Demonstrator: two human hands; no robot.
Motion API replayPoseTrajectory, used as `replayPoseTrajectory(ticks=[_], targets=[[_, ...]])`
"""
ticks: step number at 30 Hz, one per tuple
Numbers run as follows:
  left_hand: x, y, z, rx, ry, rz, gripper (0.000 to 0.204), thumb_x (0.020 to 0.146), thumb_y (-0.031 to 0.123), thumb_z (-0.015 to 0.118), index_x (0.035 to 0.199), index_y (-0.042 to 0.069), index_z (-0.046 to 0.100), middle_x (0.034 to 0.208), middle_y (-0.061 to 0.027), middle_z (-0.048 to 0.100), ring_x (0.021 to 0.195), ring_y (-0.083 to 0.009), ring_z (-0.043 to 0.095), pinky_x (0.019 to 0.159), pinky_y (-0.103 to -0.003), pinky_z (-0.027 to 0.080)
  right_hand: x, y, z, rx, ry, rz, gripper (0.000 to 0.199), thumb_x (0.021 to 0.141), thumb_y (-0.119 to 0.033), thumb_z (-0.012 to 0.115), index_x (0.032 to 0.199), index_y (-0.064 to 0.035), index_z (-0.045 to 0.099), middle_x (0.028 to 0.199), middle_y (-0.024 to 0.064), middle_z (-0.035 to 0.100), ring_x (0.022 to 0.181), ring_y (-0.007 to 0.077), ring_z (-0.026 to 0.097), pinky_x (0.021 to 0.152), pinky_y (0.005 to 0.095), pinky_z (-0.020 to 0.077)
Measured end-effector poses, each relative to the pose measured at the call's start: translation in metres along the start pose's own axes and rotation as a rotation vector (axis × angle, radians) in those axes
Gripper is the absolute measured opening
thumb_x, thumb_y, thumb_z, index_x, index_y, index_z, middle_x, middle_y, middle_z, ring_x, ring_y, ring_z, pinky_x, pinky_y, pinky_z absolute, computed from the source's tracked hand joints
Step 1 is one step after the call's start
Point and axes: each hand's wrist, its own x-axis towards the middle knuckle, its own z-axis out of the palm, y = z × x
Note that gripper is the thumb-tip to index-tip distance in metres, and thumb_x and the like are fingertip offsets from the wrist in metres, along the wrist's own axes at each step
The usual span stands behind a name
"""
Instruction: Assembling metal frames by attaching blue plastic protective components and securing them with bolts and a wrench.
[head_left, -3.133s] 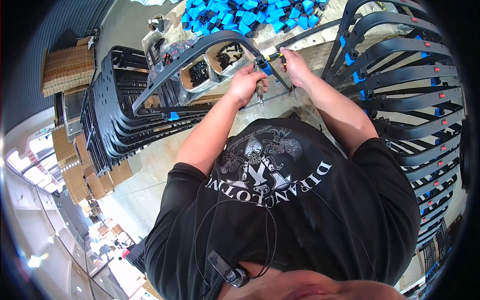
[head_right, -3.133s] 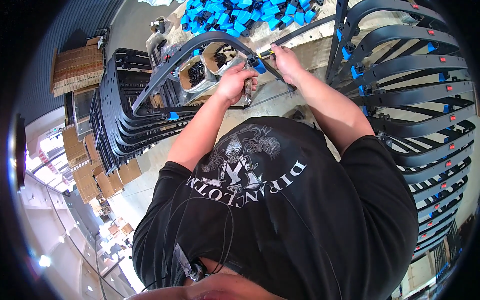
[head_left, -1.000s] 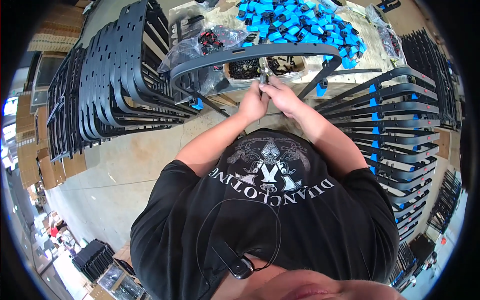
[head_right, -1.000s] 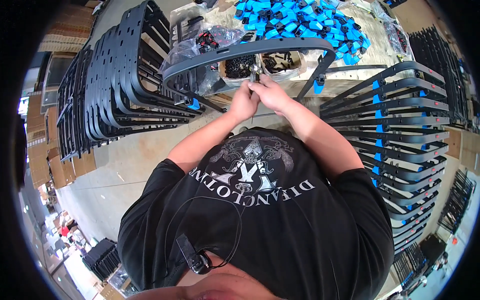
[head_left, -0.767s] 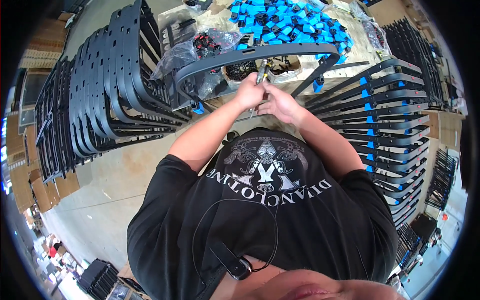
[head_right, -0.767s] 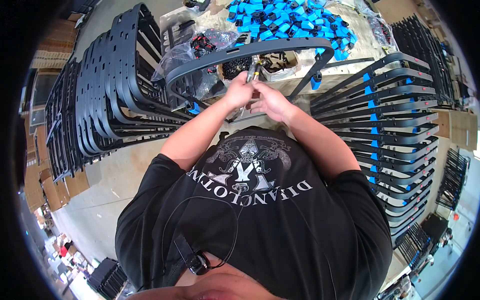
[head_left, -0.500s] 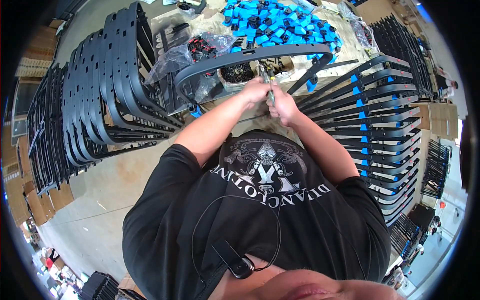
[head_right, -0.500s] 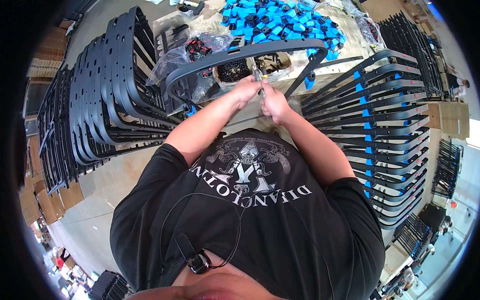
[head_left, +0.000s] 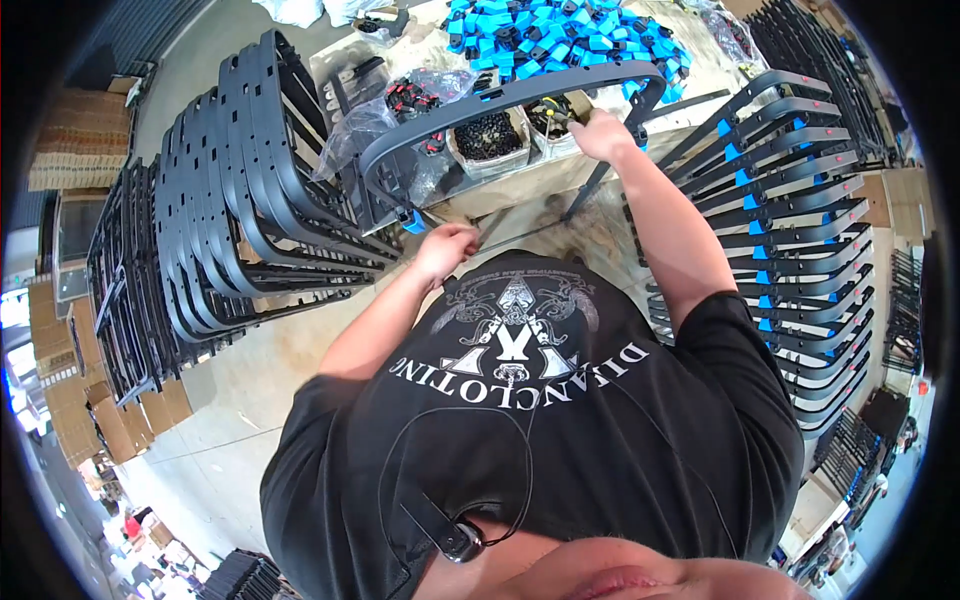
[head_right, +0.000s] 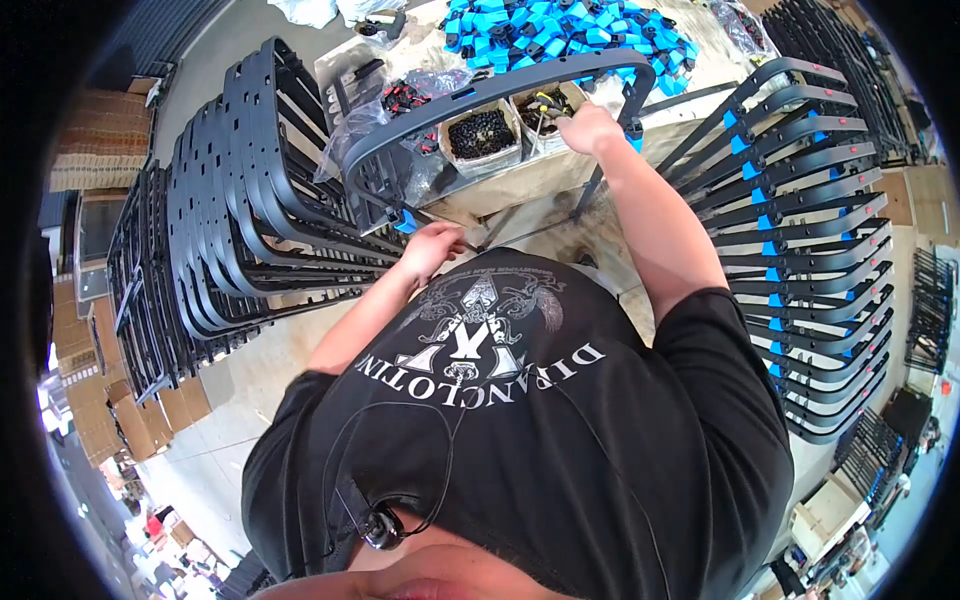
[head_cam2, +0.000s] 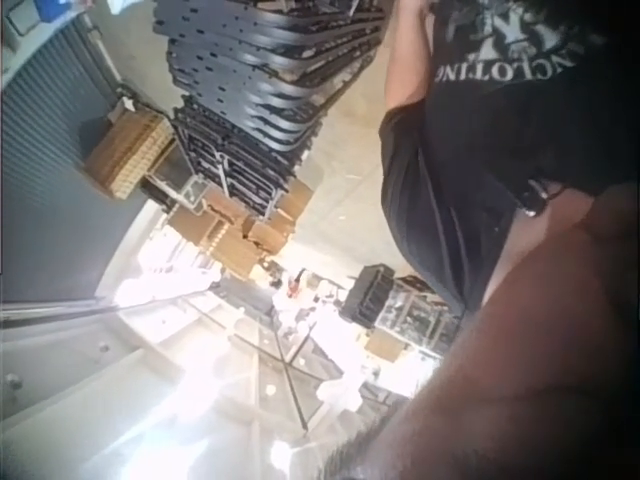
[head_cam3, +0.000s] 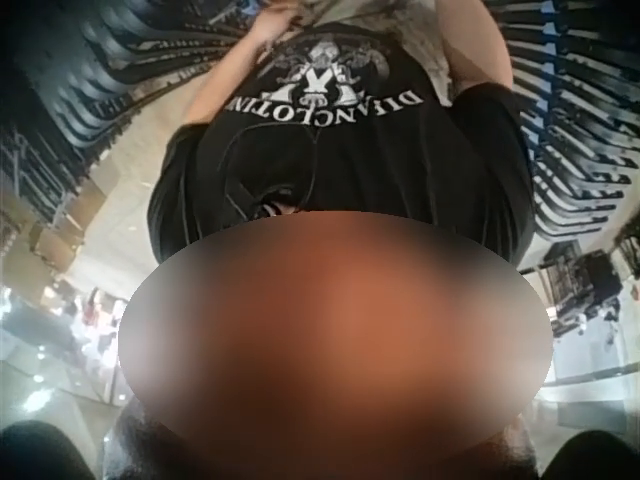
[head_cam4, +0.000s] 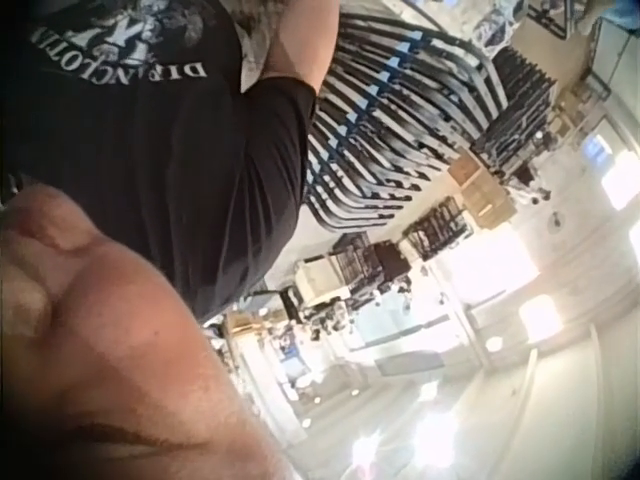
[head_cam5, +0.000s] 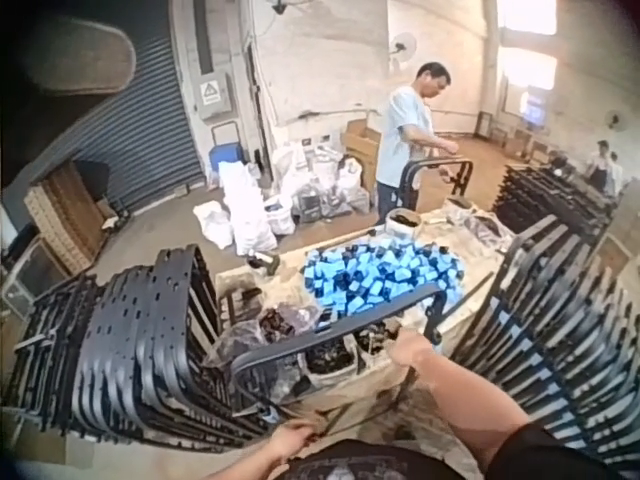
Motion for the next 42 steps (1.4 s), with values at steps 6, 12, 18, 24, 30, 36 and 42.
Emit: replayPoseTrajectory(ticks=[6,12,18,24,30,36,42], targets=[[-0.007,-0.071,-0.041,-0.031,0.648,0.229,0.030,0.091,0.023,0.075,0.104,0.000,0.061,0.085,-0.0044,0.066,0.075,-0.0129,0.061,0.071,-0.029,0.050,-0.069,0.079,0.022,0.349,0.193,0.036,0.051,0.085,-0.036,0.066,0.113,0.0071,0.065,0.110,0.0244,0.071,0.108,0.0392,0.067,0.097,0.0442,0.0509],[0.028,-0.049,-0.045,0.328,0.851,0.226,0.060,0.088,0.044,0.074,0.114,-0.007,0.057,0.098,-0.0207,0.072,0.089,-0.0329,0.072,0.083,-0.040,0.054,-0.021,0.140,0.054,0.256,0.288,0.155,0.066,0.082,-0.048,0.071,0.116,0.0072,0.063,0.112,0.0281,0.069,0.111,0.0411,0.066,0.097,0.0445,0.0510],[0.039,-0.022,-0.033,0.221,1.018,0.226,0.049,0.090,0.039,0.075,0.103,-0.007,0.060,0.080,-0.0129,0.072,0.070,-0.0245,0.069,0.068,-0.036,0.054,0.040,0.157,0.058,0.345,0.138,0.203,0.064,0.080,-0.051,0.074,0.109,0.0057,0.067,0.105,0.0277,0.071,0.105,0.0417,0.067,0.091,0.0468,0.0526],[0.039,-0.020,-0.046,0.171,0.907,0.198,0.048,0.088,0.030,0.072,0.119,-0.005,0.060,0.098,-0.0167,0.073,0.085,-0.0279,0.072,0.079,-0.037,0.054,0.037,0.140,0.019,0.133,-0.145,0.150,0.050,0.083,-0.044,0.068,0.101,0.0030,0.071,0.103,0.0292,0.070,0.105,0.0423,0.067,0.090,0.0474,0.0522],[0.043,-0.021,-0.049,0.275,0.921,0.037,0.047,0.085,0.031,0.074,0.117,-0.002,0.064,0.100,-0.0131,0.075,0.088,-0.0260,0.072,0.082,-0.036,0.055,0.039,0.147,0.009,0.112,-0.311,0.116,0.054,0.083,-0.044,0.071,0.108,0.0031,0.069,0.106,0.0281,0.070,0.105,0.0417,0.067,0.091,0.0465,0.0517],[0.046,-0.016,-0.037,0.175,1.003,0.010,0.051,0.084,0.033,0.075,0.121,0.000,0.063,0.104,-0.0136,0.075,0.093,-0.0266,0.072,0.086,-0.037,0.054,0.034,0.167,0.048,0.923,-0.203,0.107,0.047,0.084,-0.043,0.075,0.106,-0.0023,0.067,0.096,0.0149,0.072,0.087,0.0280,0.070,0.076,0.0398,0.0540],[0.054,-0.010,-0.027,-0.311,0.977,0.006,0.043,0.088,0.014,0.072,0.121,0.009,0.045,0.074,-0.0090,0.063,0.053,-0.0203,0.063,0.043,-0.034,0.049,0.013,0.167,0.035,1.913,-0.549,0.123,0.033,0.091,-0.034,0.073,0.108,-0.0068,0.064,0.085,0.0019,0.058,0.066,0.0093,0.046,0.055,0.0244,0.0362]])
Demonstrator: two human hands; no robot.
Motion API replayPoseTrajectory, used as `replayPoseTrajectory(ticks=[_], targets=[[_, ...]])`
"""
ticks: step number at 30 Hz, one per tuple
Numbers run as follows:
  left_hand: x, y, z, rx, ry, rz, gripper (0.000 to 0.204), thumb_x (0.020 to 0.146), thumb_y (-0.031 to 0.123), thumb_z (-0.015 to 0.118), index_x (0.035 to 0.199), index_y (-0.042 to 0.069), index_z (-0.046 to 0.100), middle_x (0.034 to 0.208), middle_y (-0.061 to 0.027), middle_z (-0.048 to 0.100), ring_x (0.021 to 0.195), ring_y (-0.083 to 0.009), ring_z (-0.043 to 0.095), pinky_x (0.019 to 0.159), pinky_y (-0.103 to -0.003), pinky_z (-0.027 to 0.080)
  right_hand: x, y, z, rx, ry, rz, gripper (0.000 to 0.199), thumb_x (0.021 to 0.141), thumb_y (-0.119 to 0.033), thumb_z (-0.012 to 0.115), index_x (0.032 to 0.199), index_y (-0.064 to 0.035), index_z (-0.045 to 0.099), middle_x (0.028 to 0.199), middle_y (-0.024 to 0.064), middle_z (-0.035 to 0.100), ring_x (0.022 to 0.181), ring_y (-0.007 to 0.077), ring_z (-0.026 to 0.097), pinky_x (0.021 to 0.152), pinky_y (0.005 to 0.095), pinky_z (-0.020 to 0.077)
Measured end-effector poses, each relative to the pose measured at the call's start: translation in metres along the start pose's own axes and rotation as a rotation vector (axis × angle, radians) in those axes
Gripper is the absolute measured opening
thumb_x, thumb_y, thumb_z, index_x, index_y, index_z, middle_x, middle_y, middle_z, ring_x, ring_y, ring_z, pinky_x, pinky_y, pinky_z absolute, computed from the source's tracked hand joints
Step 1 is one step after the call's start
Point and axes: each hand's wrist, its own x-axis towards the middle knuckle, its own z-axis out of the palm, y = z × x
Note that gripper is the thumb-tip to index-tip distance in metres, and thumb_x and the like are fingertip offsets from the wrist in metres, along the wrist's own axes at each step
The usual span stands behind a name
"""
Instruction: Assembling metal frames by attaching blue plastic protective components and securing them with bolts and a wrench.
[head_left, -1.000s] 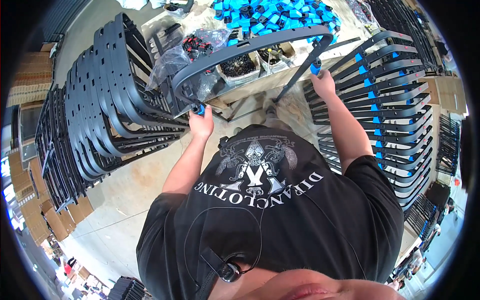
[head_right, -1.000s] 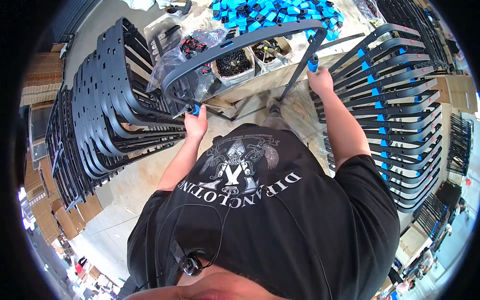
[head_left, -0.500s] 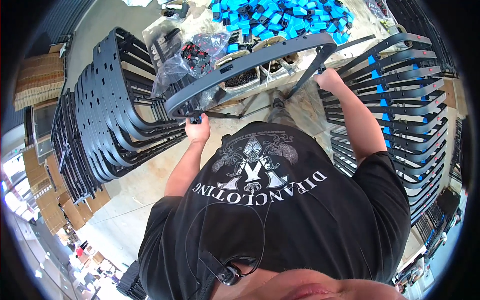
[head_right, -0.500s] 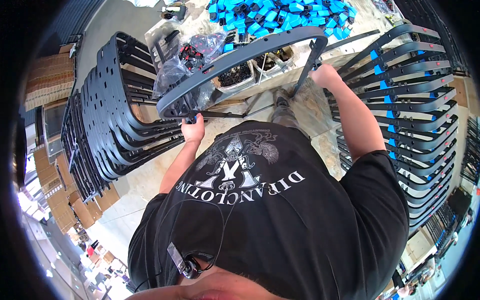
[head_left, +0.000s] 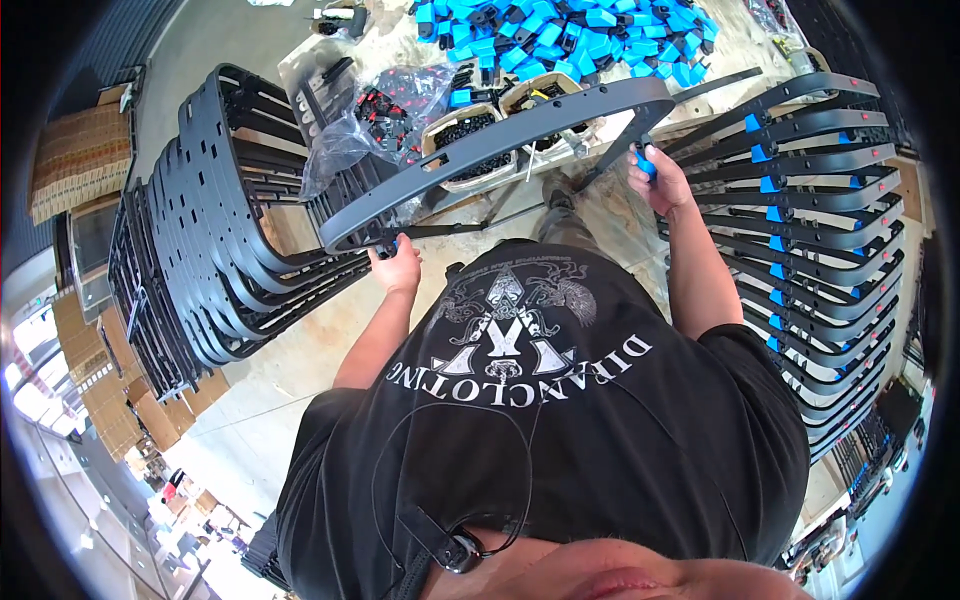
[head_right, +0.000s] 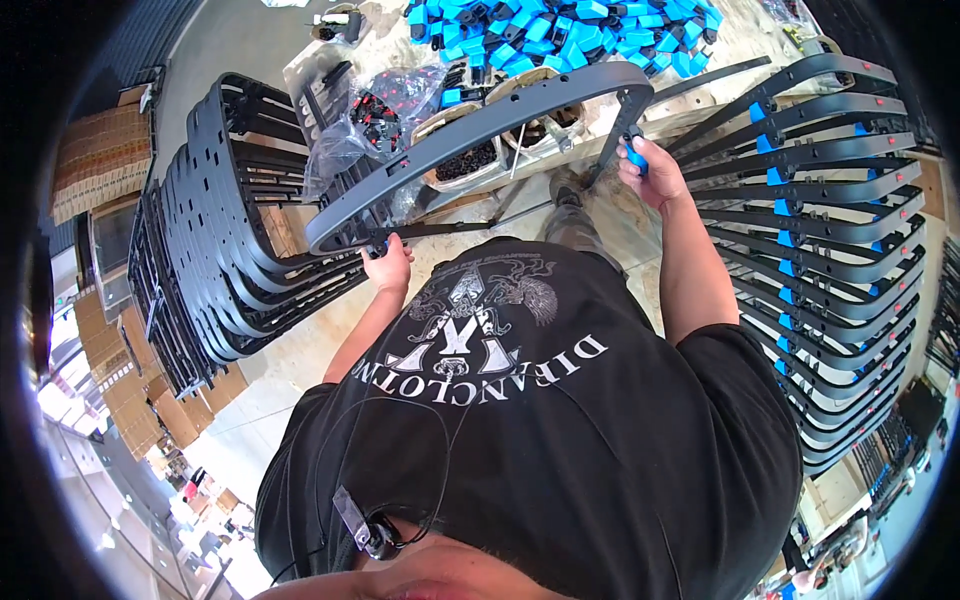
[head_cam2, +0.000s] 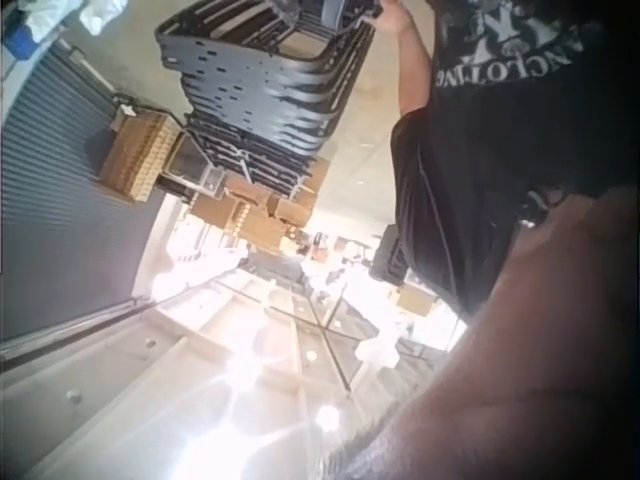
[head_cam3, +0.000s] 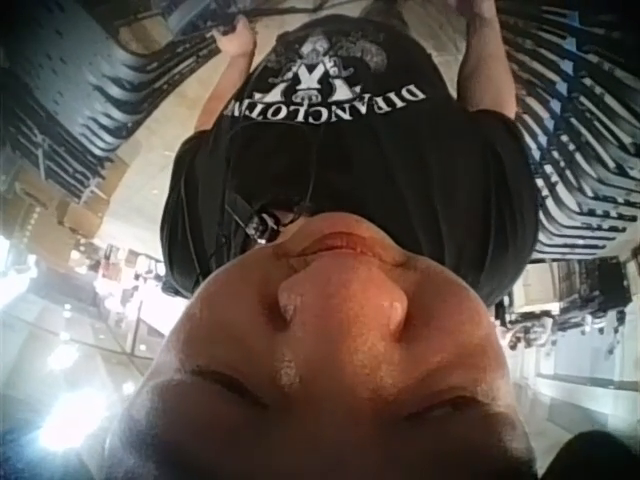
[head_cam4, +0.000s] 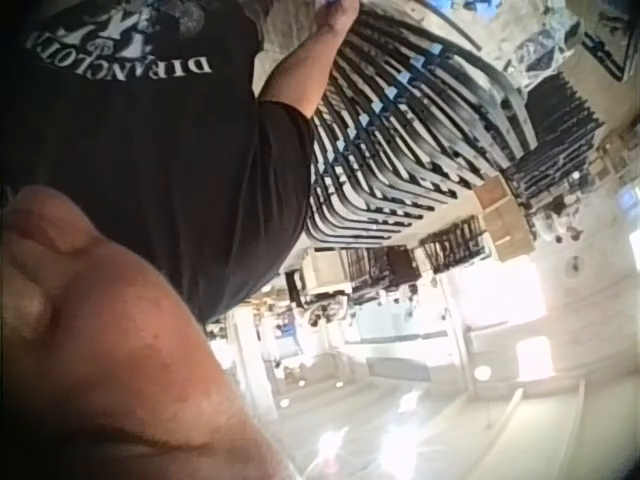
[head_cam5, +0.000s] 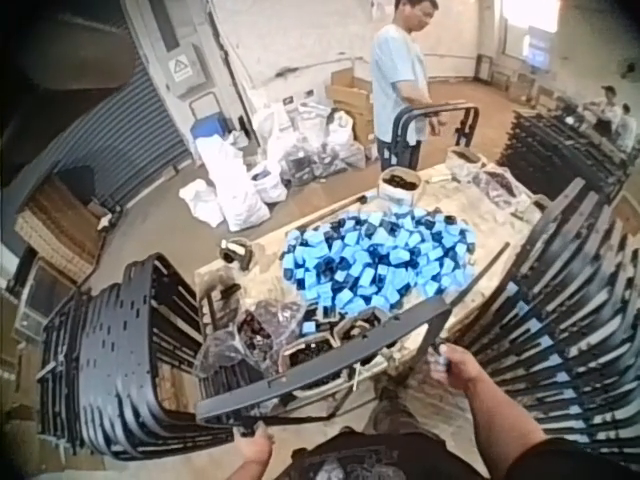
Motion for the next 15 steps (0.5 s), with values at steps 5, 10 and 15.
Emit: replayPoseTrajectory(ticks=[5,10,15], targets=[[0.004,0.001,-0.003,0.049,-0.076,-0.010,0.043,0.090,0.015,0.072,0.122,0.010,0.045,0.070,-0.0081,0.061,0.052,-0.0197,0.061,0.043,-0.035,0.047,-0.015,-0.028,0.058,-0.267,0.358,0.096,0.037,0.094,-0.044,0.070,0.099,-0.0075,0.063,0.074,-0.0012,0.056,0.050,0.0072,0.037,0.046,0.0260,0.0298],[-0.017,0.022,0.006,0.018,-0.010,-0.013,0.038,0.091,0.014,0.070,0.120,0.011,0.045,0.068,-0.0063,0.060,0.050,-0.0181,0.059,0.043,-0.033,0.044,-0.020,-0.057,0.093,-0.589,0.559,0.382,0.038,0.092,-0.040,0.074,0.074,-0.0130,0.053,0.062,-0.0036,0.044,0.047,0.0100,0.032,0.043,0.0291,0.0219],[-0.006,0.000,-0.004,-0.032,-0.031,0.076,0.038,0.091,0.013,0.070,0.119,0.008,0.045,0.069,-0.0070,0.061,0.051,-0.0180,0.060,0.044,-0.033,0.046,-0.016,-0.013,0.060,-0.930,0.596,0.064,0.043,0.083,-0.030,0.081,0.111,-0.0029,0.063,0.072,-0.0004,0.052,0.049,0.0077,0.043,0.042,0.0276,0.0324]])
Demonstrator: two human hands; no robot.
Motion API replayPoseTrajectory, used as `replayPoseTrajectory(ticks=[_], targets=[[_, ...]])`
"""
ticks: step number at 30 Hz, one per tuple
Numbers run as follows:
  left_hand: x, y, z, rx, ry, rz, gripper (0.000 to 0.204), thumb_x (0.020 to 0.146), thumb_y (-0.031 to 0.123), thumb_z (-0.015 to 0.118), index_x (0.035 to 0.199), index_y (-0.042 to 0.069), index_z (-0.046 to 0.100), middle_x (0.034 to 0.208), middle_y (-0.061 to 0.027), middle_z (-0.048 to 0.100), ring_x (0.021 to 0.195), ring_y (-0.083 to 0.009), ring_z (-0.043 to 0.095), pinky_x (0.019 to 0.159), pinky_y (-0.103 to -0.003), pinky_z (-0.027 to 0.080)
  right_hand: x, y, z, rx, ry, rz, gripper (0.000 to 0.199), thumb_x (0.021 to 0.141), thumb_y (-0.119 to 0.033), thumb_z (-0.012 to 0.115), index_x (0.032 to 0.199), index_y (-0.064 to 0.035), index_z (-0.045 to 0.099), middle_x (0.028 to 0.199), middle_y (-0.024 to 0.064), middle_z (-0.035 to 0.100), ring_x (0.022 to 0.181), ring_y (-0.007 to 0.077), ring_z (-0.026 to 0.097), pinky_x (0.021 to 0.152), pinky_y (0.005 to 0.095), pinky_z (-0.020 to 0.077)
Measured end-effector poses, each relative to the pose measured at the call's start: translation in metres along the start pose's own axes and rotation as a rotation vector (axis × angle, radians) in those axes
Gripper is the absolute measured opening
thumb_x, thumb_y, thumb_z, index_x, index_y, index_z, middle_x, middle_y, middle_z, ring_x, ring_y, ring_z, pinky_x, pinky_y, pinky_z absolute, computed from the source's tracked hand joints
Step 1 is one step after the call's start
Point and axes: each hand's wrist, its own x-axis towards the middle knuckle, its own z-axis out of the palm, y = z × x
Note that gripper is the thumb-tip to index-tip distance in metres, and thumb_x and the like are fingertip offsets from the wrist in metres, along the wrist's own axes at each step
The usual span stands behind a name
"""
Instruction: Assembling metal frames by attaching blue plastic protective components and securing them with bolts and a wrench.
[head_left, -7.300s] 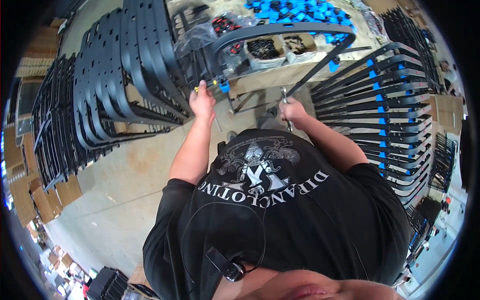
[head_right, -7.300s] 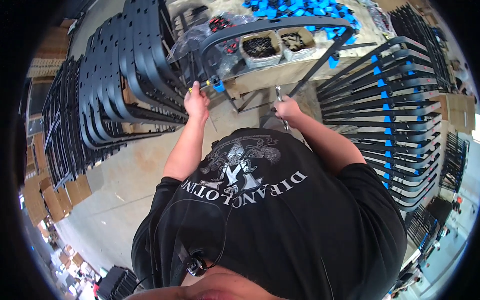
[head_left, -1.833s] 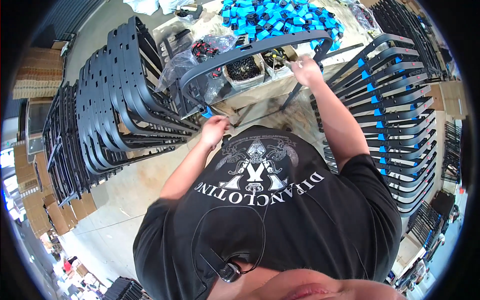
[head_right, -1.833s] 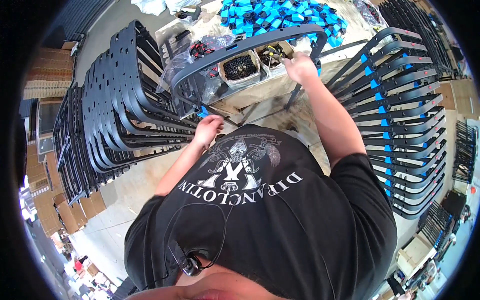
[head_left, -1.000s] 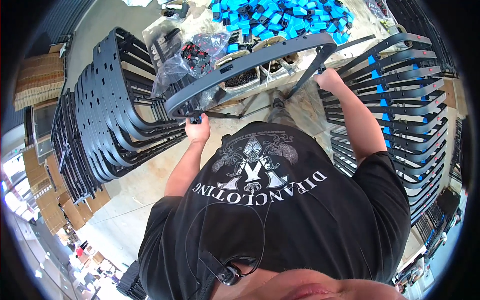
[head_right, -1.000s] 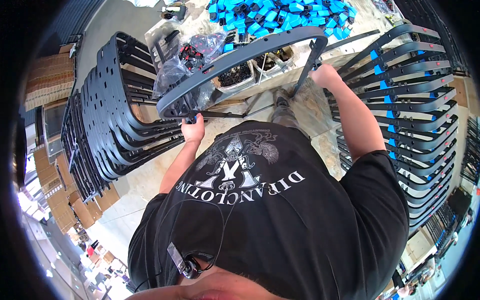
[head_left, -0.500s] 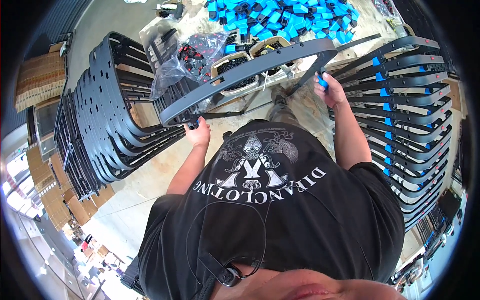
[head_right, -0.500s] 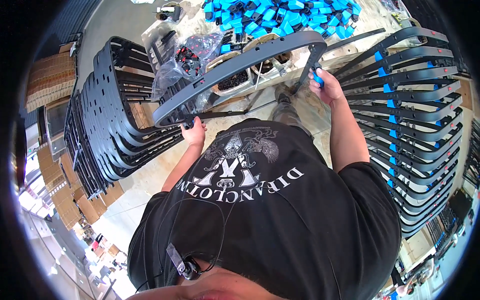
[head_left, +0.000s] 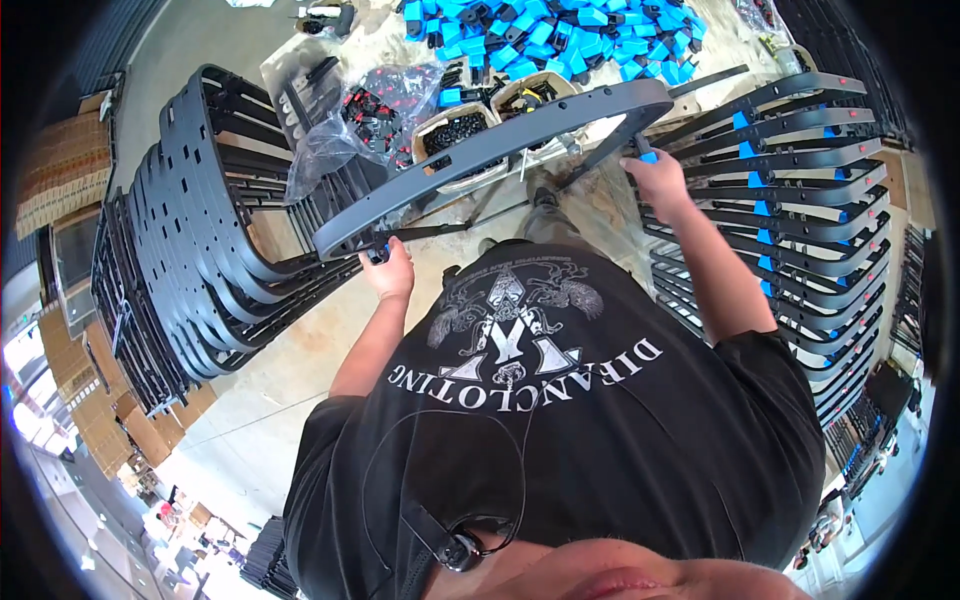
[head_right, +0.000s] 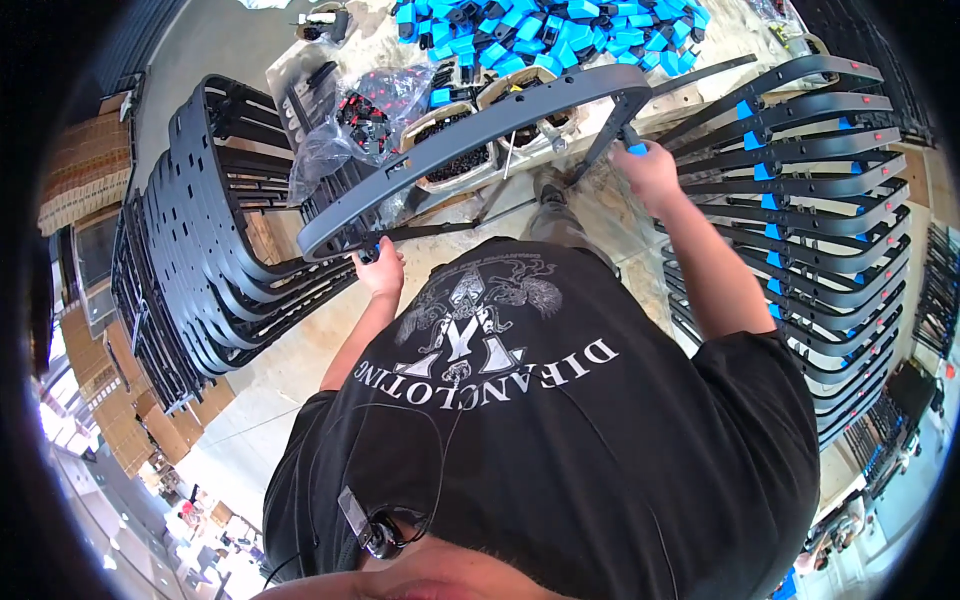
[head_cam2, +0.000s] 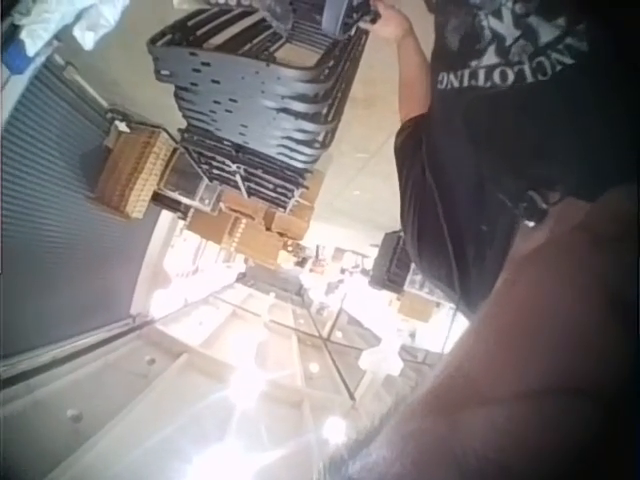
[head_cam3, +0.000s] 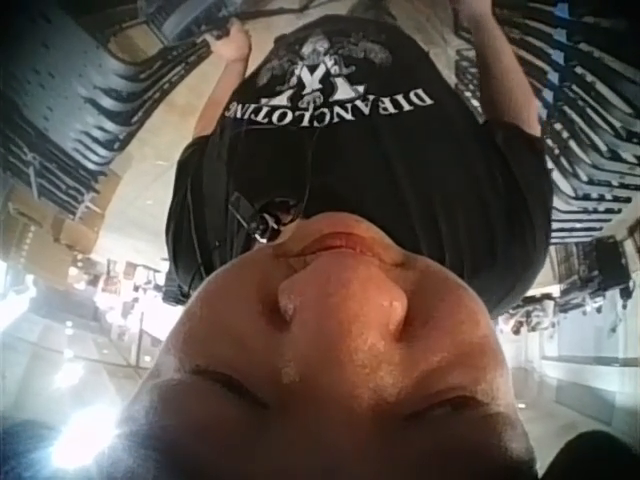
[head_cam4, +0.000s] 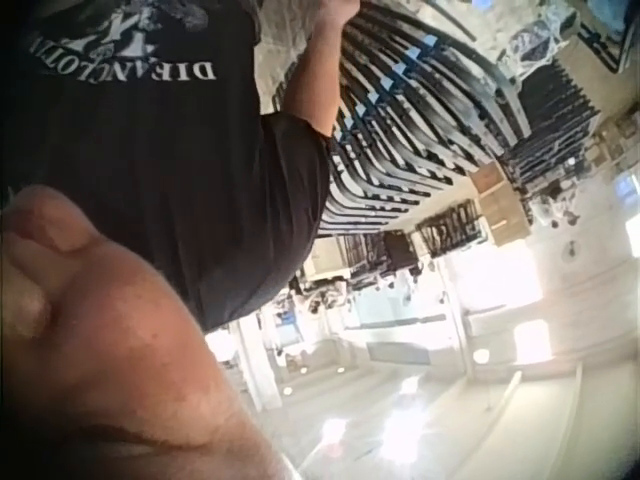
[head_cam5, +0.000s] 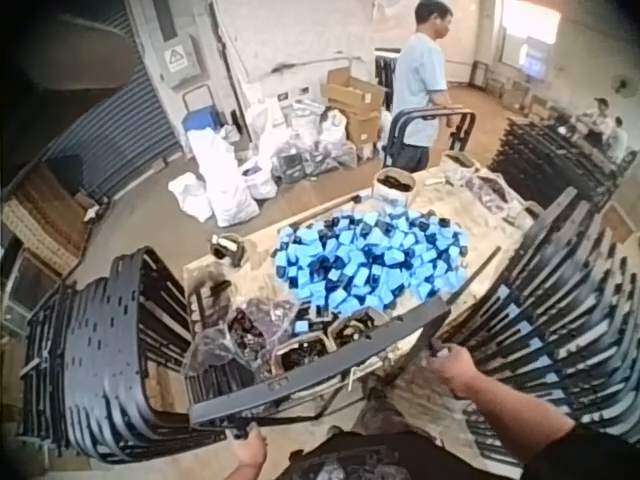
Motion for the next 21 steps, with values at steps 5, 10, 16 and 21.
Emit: replayPoseTrajectory(ticks=[5,10,16,21], targets=[[0.010,-0.004,0.005,0.099,-0.004,0.016,0.035,0.091,0.012,0.069,0.117,0.009,0.045,0.070,-0.0074,0.062,0.052,-0.0177,0.060,0.045,-0.033,0.048,0.070,0.062,0.033,-0.144,0.402,-0.485,0.059,0.080,-0.027,0.082,0.125,0.0024,0.059,0.103,0.0121,0.073,0.093,0.0205,0.068,0.087,0.0336,0.0518],[0.005,-0.003,0.001,0.094,0.001,-0.036,0.034,0.091,0.012,0.069,0.114,0.008,0.045,0.070,-0.0076,0.062,0.052,-0.0182,0.061,0.044,-0.033,0.048,0.079,0.065,0.016,-0.031,0.061,-0.465,0.057,0.081,-0.015,0.078,0.133,-0.0032,0.058,0.108,0.0073,0.070,0.096,0.0162,0.064,0.091,0.0315,0.0495],[0.011,-0.009,-0.002,0.076,-0.037,-0.049,0.030,0.092,0.010,0.068,0.112,0.006,0.045,0.071,-0.0071,0.061,0.050,-0.0169,0.060,0.041,-0.031,0.046,0.091,0.066,0.004,0.014,-0.217,-0.580,0.052,0.079,-0.001,0.064,0.130,-0.0112,0.060,0.100,-0.0006,0.064,0.091,0.0121,0.060,0.087,0.0280,0.0483],[0.004,-0.004,0.003,0.098,0.026,-0.040,0.031,0.090,0.011,0.070,0.110,0.006,0.047,0.071,-0.0065,0.061,0.050,-0.0174,0.060,0.042,-0.031,0.047,0.100,0.072,0.017,-0.011,-0.007,-0.745,0.040,0.077,-0.005,0.066,0.117,-0.0078,0.063,0.095,0.0053,0.064,0.090,0.0153,0.062,0.085,0.0318,0.0500]])
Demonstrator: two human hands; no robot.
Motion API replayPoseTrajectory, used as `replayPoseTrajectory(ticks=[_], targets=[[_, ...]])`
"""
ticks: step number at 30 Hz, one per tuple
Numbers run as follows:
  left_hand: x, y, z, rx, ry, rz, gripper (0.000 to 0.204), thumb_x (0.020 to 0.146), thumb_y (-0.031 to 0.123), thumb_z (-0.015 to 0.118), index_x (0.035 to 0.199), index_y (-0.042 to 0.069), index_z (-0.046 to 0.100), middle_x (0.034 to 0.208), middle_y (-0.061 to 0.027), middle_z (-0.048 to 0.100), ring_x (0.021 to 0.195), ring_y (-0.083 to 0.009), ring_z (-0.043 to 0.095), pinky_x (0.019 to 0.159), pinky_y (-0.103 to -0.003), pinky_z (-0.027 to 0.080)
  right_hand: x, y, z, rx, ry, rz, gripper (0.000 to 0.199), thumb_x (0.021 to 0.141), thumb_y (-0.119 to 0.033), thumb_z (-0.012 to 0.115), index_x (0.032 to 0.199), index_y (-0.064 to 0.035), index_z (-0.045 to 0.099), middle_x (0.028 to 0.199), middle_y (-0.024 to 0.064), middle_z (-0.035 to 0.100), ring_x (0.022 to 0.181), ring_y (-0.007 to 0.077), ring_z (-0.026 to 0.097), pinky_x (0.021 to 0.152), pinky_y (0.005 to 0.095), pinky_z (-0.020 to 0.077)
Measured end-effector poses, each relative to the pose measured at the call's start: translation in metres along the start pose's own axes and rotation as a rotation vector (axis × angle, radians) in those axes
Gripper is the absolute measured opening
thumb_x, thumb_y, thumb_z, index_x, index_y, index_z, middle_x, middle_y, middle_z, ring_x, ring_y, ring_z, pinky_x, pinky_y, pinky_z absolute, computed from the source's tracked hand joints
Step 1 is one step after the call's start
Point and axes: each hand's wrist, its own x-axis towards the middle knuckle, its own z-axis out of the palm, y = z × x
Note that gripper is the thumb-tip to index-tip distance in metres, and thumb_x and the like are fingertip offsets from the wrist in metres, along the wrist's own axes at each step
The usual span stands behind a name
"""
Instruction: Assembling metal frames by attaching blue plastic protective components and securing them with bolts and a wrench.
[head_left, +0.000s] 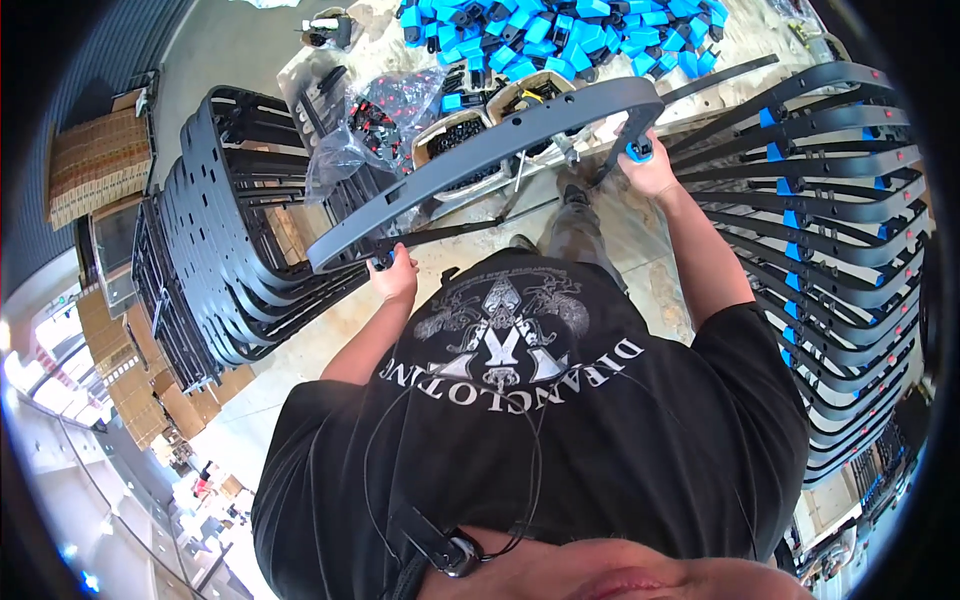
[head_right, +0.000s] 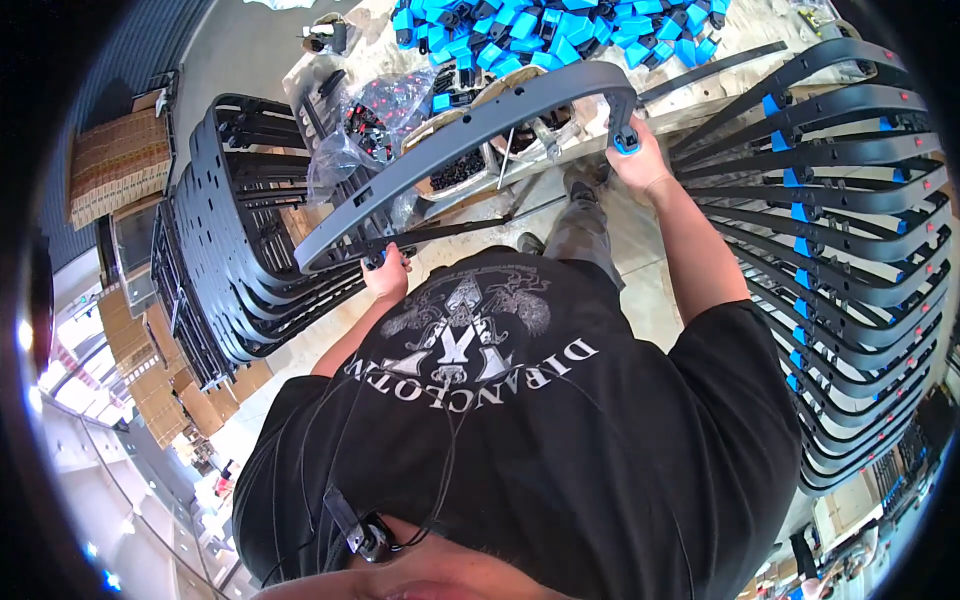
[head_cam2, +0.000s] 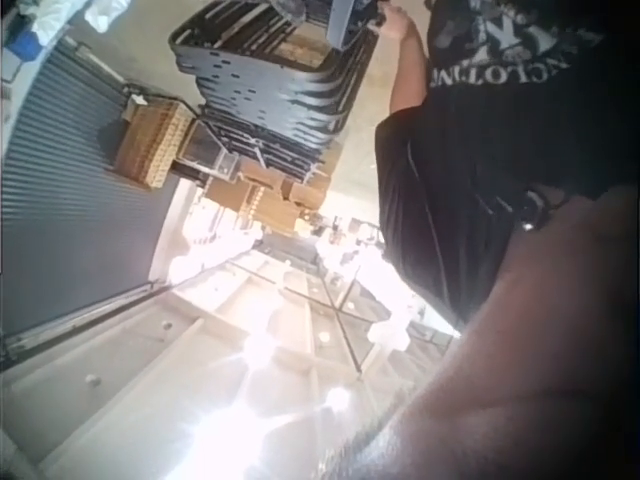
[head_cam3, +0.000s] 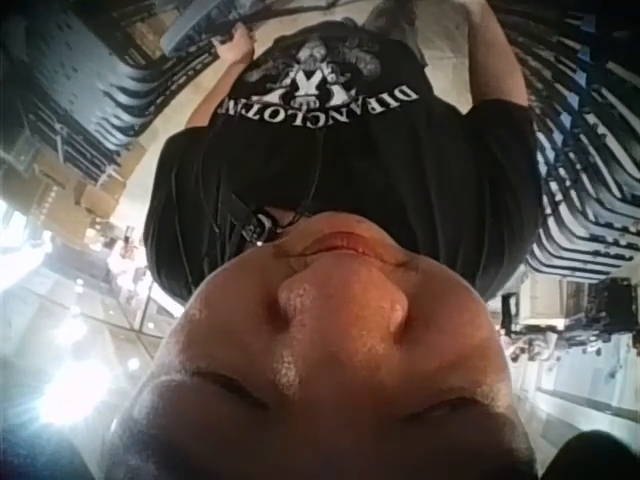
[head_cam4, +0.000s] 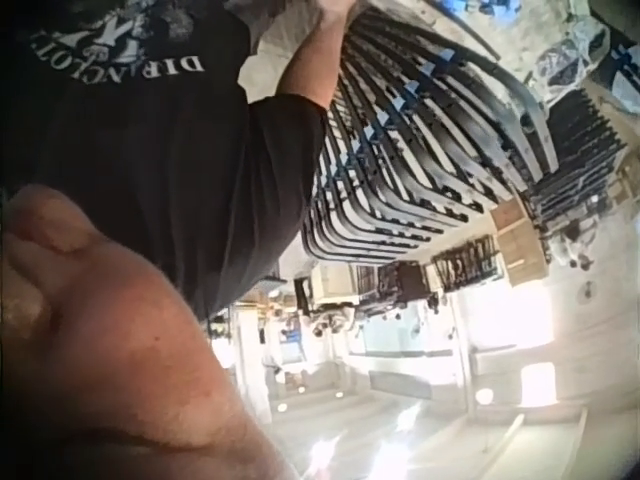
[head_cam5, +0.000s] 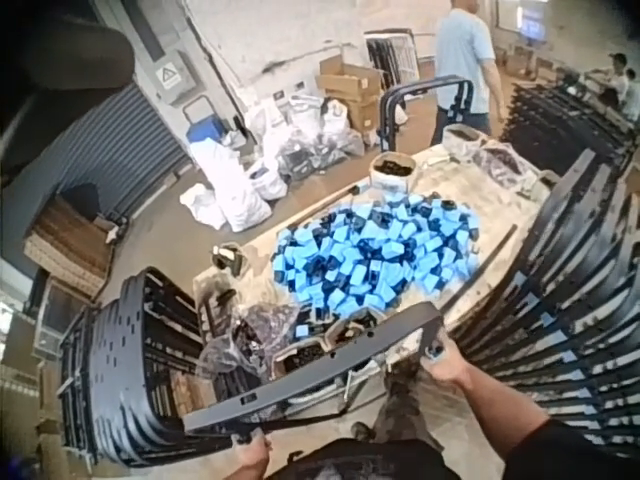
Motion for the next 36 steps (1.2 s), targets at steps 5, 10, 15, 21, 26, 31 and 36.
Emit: replayPoseTrajectory(ticks=[5,10,15,21,26,31,36], targets=[[0.002,-0.009,0.004,-0.074,0.089,0.065,0.066,0.085,0.018,0.081,0.134,-0.006,0.045,0.081,-0.0090,0.068,0.059,-0.0149,0.063,0.050,-0.030,0.052,-0.005,-0.020,-0.019,-0.293,-0.028,0.199,0.082,0.072,-0.033,0.086,0.138,0.0028,0.051,0.138,0.0203,0.057,0.128,0.0290,0.055,0.107,0.0376,0.0434],[-0.015,-0.007,-0.006,0.157,0.129,0.197,0.086,0.081,0.048,0.082,0.131,-0.014,0.049,0.112,-0.0240,0.068,0.104,-0.0300,0.067,0.092,-0.038,0.052,-0.009,-0.196,-0.020,0.207,0.562,-0.288,0.027,0.096,-0.003,0.060,0.122,0.0028,0.055,0.113,0.0114,0.063,0.102,0.0165,0.060,0.092,0.0301,0.0487],[-0.019,0.020,-0.001,0.343,0.357,0.164,0.059,0.082,0.040,0.078,0.118,-0.003,0.061,0.107,-0.0253,0.071,0.101,-0.0413,0.069,0.087,-0.045,0.053,0.035,-0.371,0.090,0.231,0.026,-0.630,0.018,0.090,-0.001,0.066,0.107,0.0007,0.059,0.083,0.0050,0.065,0.075,0.0147,0.061,0.072,0.0278,0.0508],[-0.017,0.028,-0.006,0.269,0.162,0.148,0.059,0.081,0.031,0.077,0.126,-0.003,0.059,0.109,-0.0257,0.071,0.103,-0.0380,0.069,0.091,-0.041,0.053,0.148,-0.358,0.245,-0.641,-0.569,-0.589,0.038,0.085,-0.033,0.067,0.113,-0.0077,0.070,0.105,0.0188,0.071,0.092,0.0274,0.070,0.081,0.0420,0.0547],[-0.011,0.024,-0.030,0.671,0.034,0.098,0.051,0.080,0.029,0.068,0.117,-0.006,0.063,0.101,-0.0280,0.071,0.097,-0.0357,0.072,0.086,-0.042,0.057,0.151,-0.319,0.255,-0.518,-1.001,-0.493,0.032,0.080,-0.032,0.071,0.096,-0.0043,0.076,0.092,0.0186,0.074,0.086,0.0306,0.072,0.082,0.0417,0.0552],[0.011,0.078,-0.060,0.854,-0.749,-0.437,0.020,0.080,0.019,0.067,0.070,0.002,0.061,0.067,-0.0122,0.063,0.045,-0.0197,0.055,0.039,-0.035,0.039,0.146,-0.325,0.258,-0.469,-1.204,-0.207,0.040,0.086,-0.034,0.072,0.113,-0.0040,0.071,0.093,0.0120,0.074,0.080,0.0244,0.071,0.073,0.0383,0.0564],[-0.018,0.066,-0.061,0.785,-0.313,0.003,0.031,0.078,0.023,0.070,0.090,-0.004,0.066,0.089,-0.0236,0.072,0.083,-0.0375,0.072,0.072,-0.045,0.056,0.154,-0.320,0.243,-0.620,-1.134,-0.366,0.032,0.090,-0.031,0.067,0.109,-0.0045,0.068,0.090,0.0074,0.070,0.074,0.0160,0.065,0.062,0.0339,0.0513]])
